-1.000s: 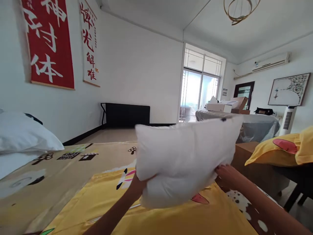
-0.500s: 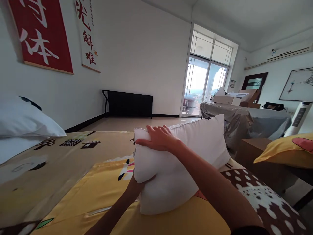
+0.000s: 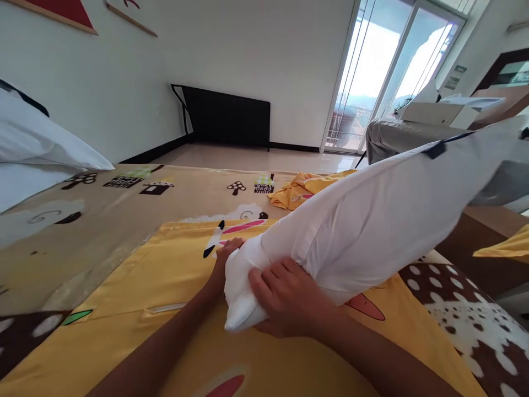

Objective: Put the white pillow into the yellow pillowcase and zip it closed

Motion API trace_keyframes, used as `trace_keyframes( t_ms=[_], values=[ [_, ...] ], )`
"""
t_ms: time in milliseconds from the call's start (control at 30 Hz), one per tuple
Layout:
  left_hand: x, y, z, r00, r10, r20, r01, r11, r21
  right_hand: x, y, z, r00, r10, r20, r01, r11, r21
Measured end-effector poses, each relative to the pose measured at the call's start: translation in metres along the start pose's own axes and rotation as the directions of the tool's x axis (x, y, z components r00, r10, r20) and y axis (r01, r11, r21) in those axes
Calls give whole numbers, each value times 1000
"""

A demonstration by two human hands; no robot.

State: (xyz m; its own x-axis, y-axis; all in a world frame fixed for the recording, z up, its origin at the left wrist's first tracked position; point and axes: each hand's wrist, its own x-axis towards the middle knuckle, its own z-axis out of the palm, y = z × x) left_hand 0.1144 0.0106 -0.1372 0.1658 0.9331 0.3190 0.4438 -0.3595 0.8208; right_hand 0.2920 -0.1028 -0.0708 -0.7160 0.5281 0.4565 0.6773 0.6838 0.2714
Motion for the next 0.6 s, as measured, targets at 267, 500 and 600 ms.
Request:
trace_keyframes(
  t_ms=[267,500,600],
  values=[
    [3,6,-8,976,86,200,-144,944,296,-27,-4,1,985,2,172,5,999,-39],
    [15,6,-46,897,155,414,-261,941,213,-20,-2,3,976,62,207,-31,989,-147],
    [14,7,-52,910,112,398,-231,936,264,-10,-2,9,968,68,243,-25,984,-176]
  ],
)
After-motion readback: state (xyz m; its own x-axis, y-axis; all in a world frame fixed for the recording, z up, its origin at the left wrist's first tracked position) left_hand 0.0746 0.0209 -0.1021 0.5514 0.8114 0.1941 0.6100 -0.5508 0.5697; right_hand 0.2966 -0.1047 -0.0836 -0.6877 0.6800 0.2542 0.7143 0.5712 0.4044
